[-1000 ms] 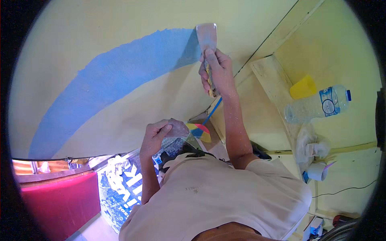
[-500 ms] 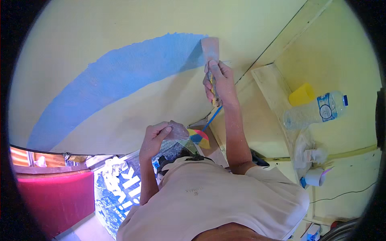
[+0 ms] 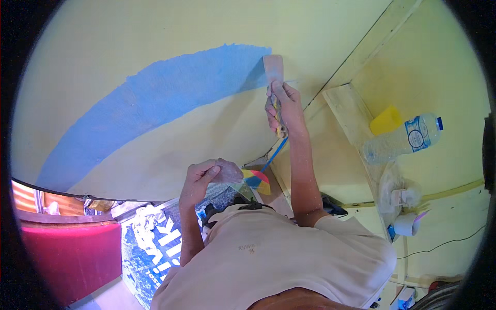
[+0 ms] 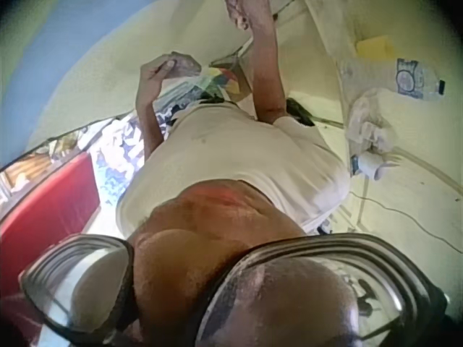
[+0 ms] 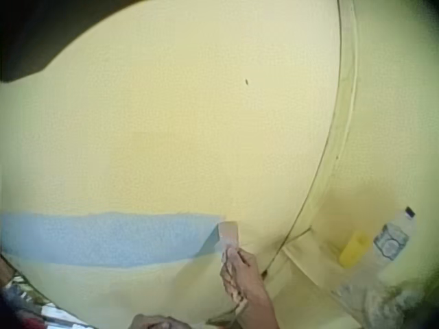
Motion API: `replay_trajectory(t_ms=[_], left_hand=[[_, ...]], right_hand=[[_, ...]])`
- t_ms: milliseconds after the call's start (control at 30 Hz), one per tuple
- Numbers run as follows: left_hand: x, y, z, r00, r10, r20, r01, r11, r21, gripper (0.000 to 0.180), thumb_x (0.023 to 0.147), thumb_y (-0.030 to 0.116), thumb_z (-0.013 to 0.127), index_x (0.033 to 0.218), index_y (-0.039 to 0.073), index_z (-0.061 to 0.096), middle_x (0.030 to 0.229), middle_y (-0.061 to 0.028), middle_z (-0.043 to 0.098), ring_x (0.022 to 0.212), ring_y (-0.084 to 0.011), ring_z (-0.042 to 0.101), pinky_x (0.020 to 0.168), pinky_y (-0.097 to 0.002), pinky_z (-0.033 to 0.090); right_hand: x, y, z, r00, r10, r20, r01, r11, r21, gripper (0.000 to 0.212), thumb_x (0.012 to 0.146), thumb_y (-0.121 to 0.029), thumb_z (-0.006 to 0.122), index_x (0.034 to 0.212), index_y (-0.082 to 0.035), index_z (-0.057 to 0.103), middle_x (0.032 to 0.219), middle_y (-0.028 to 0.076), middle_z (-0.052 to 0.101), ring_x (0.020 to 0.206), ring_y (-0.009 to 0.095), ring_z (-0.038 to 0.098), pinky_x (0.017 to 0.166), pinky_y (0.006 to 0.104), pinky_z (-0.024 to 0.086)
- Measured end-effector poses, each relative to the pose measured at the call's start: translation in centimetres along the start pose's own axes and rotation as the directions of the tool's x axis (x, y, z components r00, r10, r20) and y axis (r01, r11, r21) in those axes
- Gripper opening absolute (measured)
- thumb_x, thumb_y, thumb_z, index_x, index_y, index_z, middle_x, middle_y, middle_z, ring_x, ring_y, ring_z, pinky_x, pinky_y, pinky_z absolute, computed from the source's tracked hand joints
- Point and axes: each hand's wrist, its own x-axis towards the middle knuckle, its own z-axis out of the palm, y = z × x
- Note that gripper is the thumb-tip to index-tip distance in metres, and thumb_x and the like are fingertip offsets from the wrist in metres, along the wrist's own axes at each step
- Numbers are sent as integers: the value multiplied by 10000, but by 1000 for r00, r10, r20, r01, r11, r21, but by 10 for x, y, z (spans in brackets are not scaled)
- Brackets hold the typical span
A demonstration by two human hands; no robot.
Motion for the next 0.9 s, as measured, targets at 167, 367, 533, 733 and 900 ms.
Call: replay_trajectory(t_ms=[167, 367, 533, 733, 900], left_hand=[[-7, -20, -12, 1000, -30, 9, 29, 994, 103, 172, 960, 84, 588, 1029, -61, 649, 829, -4, 642, 809, -79, 550, 774, -246, 467], [-17, -16, -8, 1000, -12, -11, 12, 999, 49, 168, 958, 120, 602, 931, -37, 657, 801, 11, 610, 790, -76, 538, 747, -247, 456], [-25, -10, -5, 997, -43, -62, 42, 999, -16, 163, 964, 98, 587, 958, -59, 628, 778, -4, 598, 777, -81, 522, 751, -256, 464], [-37, -11, -16, 996, 24, -88, -18, 998, 63, 158, 967, 82, 568, 986, -52, 650, 798, -6, 614, 777, -85, 539, 750, -257, 475], [-45, -2, -18, 994, -43, -97, 33, 995, -96, 178, 967, 80, 561, 1018, -49, 671, 845, -23, 661, 810, -91, 578, 770, -270, 490]], right_hand=[[-1, -2, 1, 999, -20, -38, 20, 1000, 1, 331, 1023, -346, 476, 904, -38, 507, 515, 43, 454, 313, 146, 438, 290, 308, 374], [-1, -1, 9, 997, -37, -61, 35, 999, -21, 330, 1020, -352, 476, 905, -44, 508, 514, 46, 453, 315, 151, 439, 291, 311, 375], [-5, -3, 21, 997, -35, -64, 32, 998, -53, 323, 1022, -345, 471, 910, -45, 506, 514, 48, 451, 311, 154, 435, 291, 312, 372], [-5, 2, 30, 999, -24, -46, 23, 999, -28, 312, 1021, -338, 479, 913, -45, 500, 515, 48, 452, 303, 152, 433, 288, 314, 365], [-8, 0, 38, 999, -28, 14, 28, 1000, -9, 310, 1020, -328, 485, 899, -42, 493, 513, 50, 444, 300, 157, 431, 286, 316, 352]])
